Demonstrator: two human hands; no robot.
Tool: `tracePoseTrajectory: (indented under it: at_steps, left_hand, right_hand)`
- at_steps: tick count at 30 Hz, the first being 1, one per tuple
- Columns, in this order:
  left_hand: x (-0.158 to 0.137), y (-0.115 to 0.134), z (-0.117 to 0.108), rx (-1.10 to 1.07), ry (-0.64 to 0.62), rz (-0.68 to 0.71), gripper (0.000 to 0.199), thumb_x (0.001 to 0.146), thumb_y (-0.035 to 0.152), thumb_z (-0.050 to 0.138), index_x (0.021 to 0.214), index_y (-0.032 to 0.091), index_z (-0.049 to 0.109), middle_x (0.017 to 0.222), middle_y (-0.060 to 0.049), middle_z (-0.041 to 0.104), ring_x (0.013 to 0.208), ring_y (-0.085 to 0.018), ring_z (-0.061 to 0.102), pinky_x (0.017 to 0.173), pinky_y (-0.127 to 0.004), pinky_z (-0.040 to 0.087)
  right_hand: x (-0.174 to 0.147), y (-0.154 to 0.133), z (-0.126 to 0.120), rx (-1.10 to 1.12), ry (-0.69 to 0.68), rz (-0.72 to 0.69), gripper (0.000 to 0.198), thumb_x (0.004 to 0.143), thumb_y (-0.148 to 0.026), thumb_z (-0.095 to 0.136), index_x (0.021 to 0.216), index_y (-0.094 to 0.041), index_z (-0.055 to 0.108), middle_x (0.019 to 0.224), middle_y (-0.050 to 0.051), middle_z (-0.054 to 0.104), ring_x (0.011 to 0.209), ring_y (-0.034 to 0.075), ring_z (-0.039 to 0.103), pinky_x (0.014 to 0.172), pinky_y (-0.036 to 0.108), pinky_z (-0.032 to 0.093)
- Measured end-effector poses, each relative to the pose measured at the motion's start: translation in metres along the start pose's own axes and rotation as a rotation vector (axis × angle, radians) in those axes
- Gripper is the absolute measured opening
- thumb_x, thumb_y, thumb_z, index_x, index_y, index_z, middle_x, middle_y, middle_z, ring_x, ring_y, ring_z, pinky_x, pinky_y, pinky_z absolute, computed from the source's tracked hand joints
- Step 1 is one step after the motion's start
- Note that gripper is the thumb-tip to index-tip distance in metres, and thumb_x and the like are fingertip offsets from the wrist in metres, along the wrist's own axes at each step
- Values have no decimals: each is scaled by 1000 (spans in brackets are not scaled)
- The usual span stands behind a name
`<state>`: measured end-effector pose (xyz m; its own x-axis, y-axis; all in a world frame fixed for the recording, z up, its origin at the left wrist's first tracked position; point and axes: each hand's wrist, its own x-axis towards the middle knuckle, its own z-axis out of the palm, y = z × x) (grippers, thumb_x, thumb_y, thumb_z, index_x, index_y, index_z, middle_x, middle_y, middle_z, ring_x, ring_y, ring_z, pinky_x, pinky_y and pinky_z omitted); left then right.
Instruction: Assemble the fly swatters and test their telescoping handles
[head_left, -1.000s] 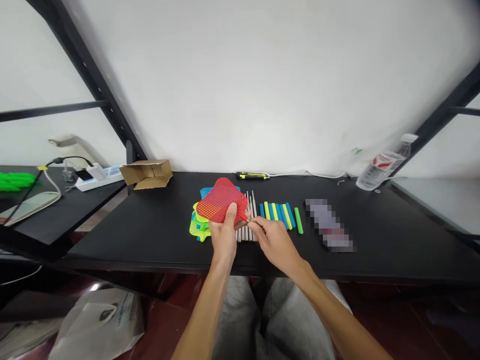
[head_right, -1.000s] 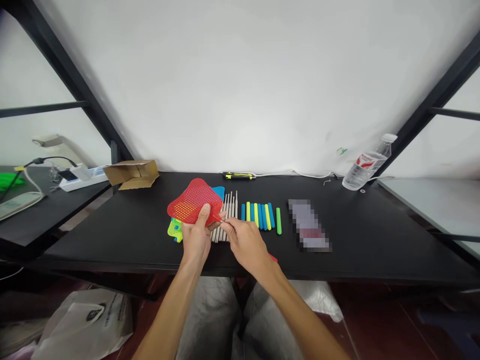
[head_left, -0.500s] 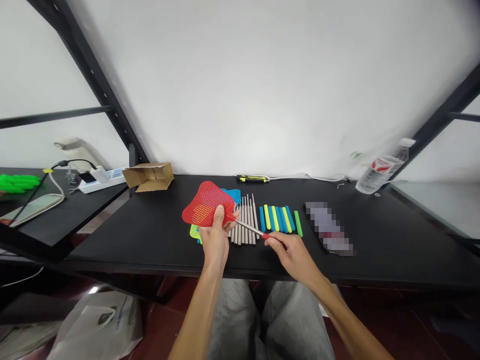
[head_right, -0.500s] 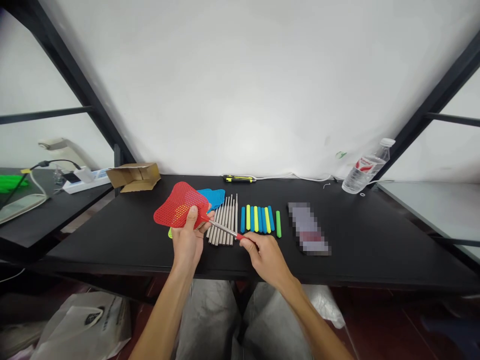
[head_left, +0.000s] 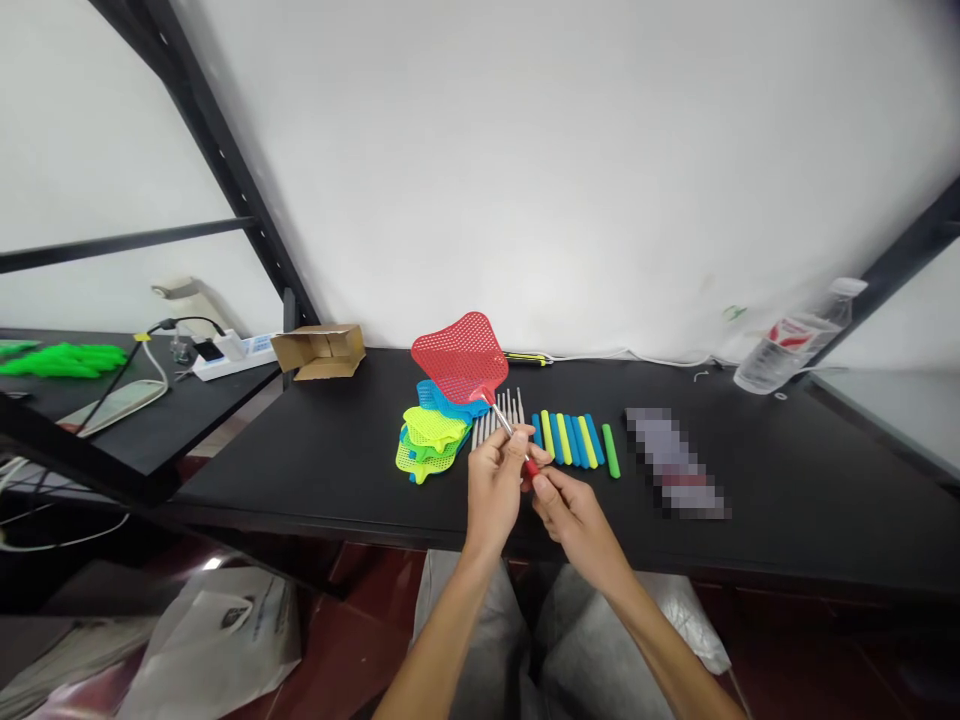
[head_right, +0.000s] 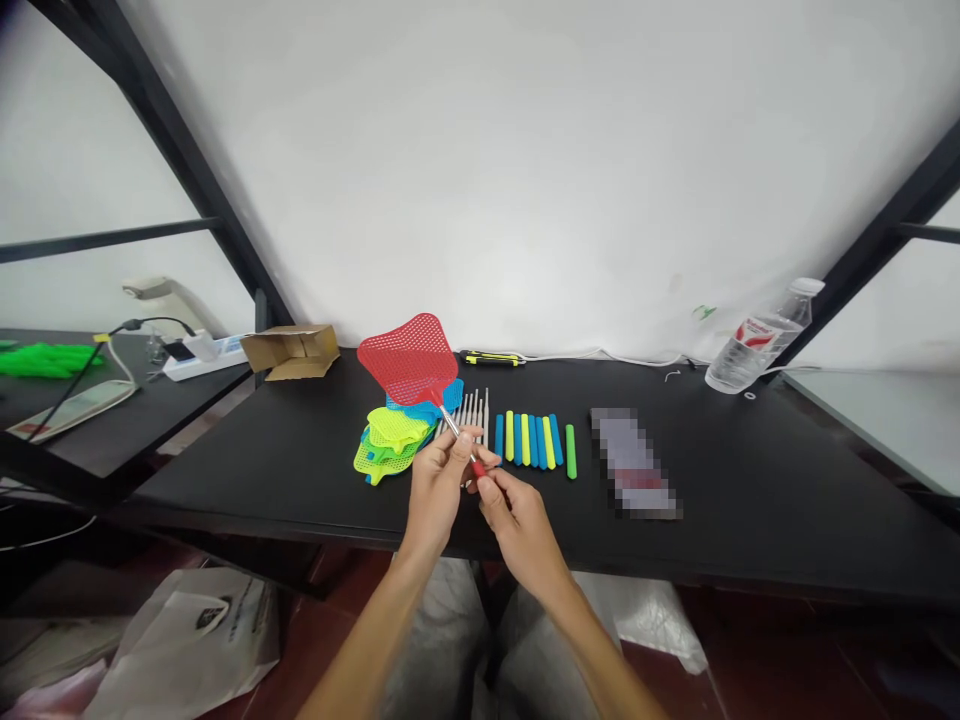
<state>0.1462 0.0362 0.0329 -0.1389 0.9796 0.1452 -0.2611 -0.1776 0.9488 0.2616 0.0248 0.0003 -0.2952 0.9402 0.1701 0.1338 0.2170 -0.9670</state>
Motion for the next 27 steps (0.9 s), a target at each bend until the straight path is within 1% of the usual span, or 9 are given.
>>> tracePoseTrajectory:
  at_steps: [3,6,8,11,14,16,20,22,27]
  left_hand:
    - [5,8,-4,45,-35,7,41,89,50,56,106,14,65,82,-8,72,65,-15,66,52,-20,47]
    - [13,23,-26,102,-6,53,40,90,49,54,108,14,63,80,-6,70,59,-12,61,53,-21,47]
    - [19,36,-56,212,66,121,37,90,46,55,111,17,60,77,-3,69,51,-9,54,50,-20,44]
    - [27,57,-115,434,223,205,34,88,43,58,112,20,55,73,1,67,46,-9,48,44,-18,36]
    - [33,68,-165,804,366,174,27,86,42,58,98,19,62,78,-3,68,46,-11,51,47,-22,38]
    - [37,68,-185,1076,428,94,26,88,40,54,95,18,66,81,-5,69,55,-16,60,57,-25,43]
    - [46,55,-194,1544,436,-28,32,92,37,46,98,20,71,92,-11,72,86,-29,67,71,-33,45]
    - [50,48,-193,1628,404,-61,33,92,36,44,102,21,72,97,-12,71,93,-32,65,73,-35,45]
    - [56,39,-192,1685,353,-62,38,93,33,42,106,17,73,107,-17,68,97,-31,64,75,-36,45]
  right_hand:
    - [-2,-1,-2,13,-30,38,43,96,-56,43,91,-17,61,64,0,54,49,11,47,45,22,37]
    - [-5,-3,-4,-2,-32,39,42,95,-54,46,102,-17,65,75,4,64,61,15,59,54,25,48]
    - [-6,-3,-6,9,-11,40,42,95,-53,47,107,-18,66,80,6,66,65,15,60,57,26,50]
    - [-7,-3,-7,41,-1,47,42,95,-52,47,109,-17,67,80,6,66,63,15,59,55,26,50]
    - [-8,-3,-6,48,6,47,42,95,-52,47,109,-17,68,80,6,65,62,14,58,54,25,48]
    - [-8,-4,-6,42,10,47,42,95,-51,47,109,-17,69,80,6,65,62,14,58,54,25,48]
    - [-8,-3,-5,35,14,51,42,95,-51,47,108,-17,69,81,6,65,62,13,58,54,24,47]
    - [-8,-2,-6,37,21,51,42,95,-51,48,108,-18,69,81,5,65,62,13,58,53,24,47]
    - [-9,0,-5,43,34,50,42,95,-52,48,107,-18,70,80,5,65,62,13,58,52,23,46]
